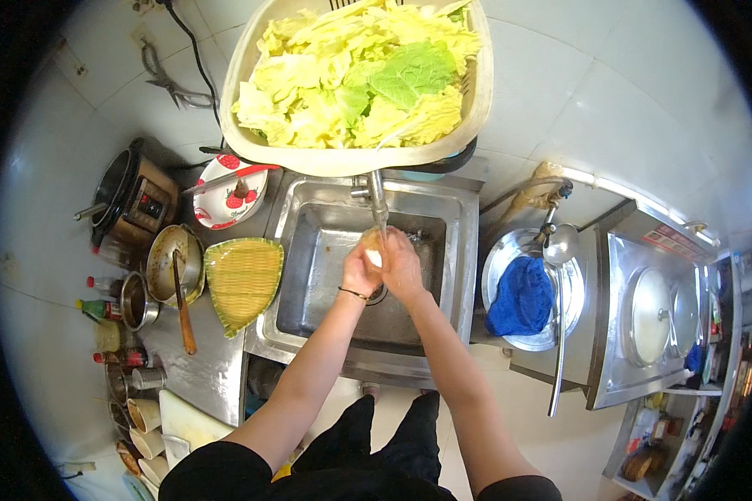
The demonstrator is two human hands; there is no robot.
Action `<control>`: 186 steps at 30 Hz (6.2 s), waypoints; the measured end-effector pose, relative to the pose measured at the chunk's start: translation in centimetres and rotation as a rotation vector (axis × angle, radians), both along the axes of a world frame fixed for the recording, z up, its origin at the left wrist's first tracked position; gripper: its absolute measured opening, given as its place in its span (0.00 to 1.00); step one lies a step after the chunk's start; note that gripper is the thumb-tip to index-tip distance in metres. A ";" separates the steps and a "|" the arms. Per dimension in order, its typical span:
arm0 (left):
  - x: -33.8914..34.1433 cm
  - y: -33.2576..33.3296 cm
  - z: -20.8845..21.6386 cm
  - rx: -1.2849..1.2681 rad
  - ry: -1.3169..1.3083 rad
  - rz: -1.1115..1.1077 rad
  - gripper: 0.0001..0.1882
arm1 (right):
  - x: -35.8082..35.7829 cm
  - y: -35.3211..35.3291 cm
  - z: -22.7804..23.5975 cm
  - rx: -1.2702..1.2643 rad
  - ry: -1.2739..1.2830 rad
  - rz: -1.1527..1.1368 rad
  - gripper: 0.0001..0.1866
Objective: The person cleans a dining table by removing a small bowl and wiping the surface with a blue cloth. They then return to the kitchen area, place the bowl and a leaf-shaped tray in the sink, and wash both items with a sponge under running water.
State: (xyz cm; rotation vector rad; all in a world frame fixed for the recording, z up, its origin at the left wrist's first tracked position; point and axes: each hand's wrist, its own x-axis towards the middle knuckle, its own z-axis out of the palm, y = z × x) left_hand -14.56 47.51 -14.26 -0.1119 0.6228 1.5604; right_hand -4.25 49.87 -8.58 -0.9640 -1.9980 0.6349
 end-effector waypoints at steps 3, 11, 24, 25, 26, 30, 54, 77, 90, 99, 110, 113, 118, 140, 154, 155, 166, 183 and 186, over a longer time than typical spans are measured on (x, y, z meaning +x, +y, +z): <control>-1.0 -0.5 0.0 0.037 -0.067 -0.096 0.23 | 1.3 -0.7 -1.2 0.048 -0.108 0.221 0.13; -0.1 0.4 -2.9 0.035 0.054 -0.206 0.20 | 4.9 -3.9 -3.2 -0.099 -0.012 0.115 0.08; 1.1 1.6 -2.2 0.021 0.145 -0.172 0.14 | 2.9 -2.3 -1.6 -0.615 0.447 -0.064 0.16; 1.6 2.0 -1.7 -0.064 0.237 -0.205 0.18 | 2.4 -2.3 -2.3 -0.396 0.296 -0.026 0.16; 1.4 2.2 -1.2 -0.012 0.130 -0.282 0.20 | 2.2 -2.1 -2.7 -0.178 0.144 0.013 0.16; 0.4 1.9 -0.2 0.103 -0.058 -0.361 0.28 | 2.1 -1.9 -1.4 -0.085 0.148 0.160 0.12; 1.7 -0.7 2.1 0.524 2.435 -0.196 0.24 | 1.7 -0.3 -2.2 -0.657 0.105 -0.559 0.19; -0.4 0.1 5.1 0.699 2.619 -0.376 0.10 | 4.4 0.0 -7.4 -0.720 0.248 -0.577 0.18; -7.8 10.0 4.5 -0.420 2.201 -0.223 0.11 | -1.3 0.8 -2.8 -0.786 0.054 -0.436 0.19; -13.6 17.2 -6.3 -0.268 2.051 -0.288 0.22 | -0.5 -0.4 -5.2 -0.836 0.070 -0.386 0.16; -11.1 12.2 -1.8 -0.057 1.936 -0.092 0.20 | -1.1 0.4 -9.4 -1.007 0.563 -0.470 0.12; -7.7 7.0 -0.4 -0.003 1.718 0.123 0.17 | -1.0 0.1 -8.6 -0.951 0.723 -0.446 0.12; -3.6 0.4 -0.6 -0.149 0.611 -0.414 0.18 | 0.4 0.0 -8.0 -0.652 0.392 -0.539 0.11; -4.7 -1.1 2.9 -0.215 0.809 -0.707 0.20 | 1.4 0.1 -9.2 -1.555 1.087 -0.158 0.17; -4.4 -1.0 9.4 0.676 2.996 -0.305 0.09 | 0.8 2.7 -7.8 -0.908 0.418 -0.523 0.16; -4.2 -0.5 8.7 0.665 2.947 -0.327 0.07 | 1.1 3.5 -8.2 -0.944 0.521 -0.559 0.16; -4.1 -1.6 8.0 0.583 3.045 -0.413 0.08 | 1.5 10.8 -4.4 -0.867 1.066 -0.248 0.17; -5.2 -2.8 8.0 0.781 2.953 -0.054 0.10 | 1.4 2.2 1.1 -0.944 0.049 0.545 0.48; -4.9 -3.2 7.3 0.863 2.817 0.070 0.09 | 0.2 1.8 1.6 -0.944 0.043 0.782 0.48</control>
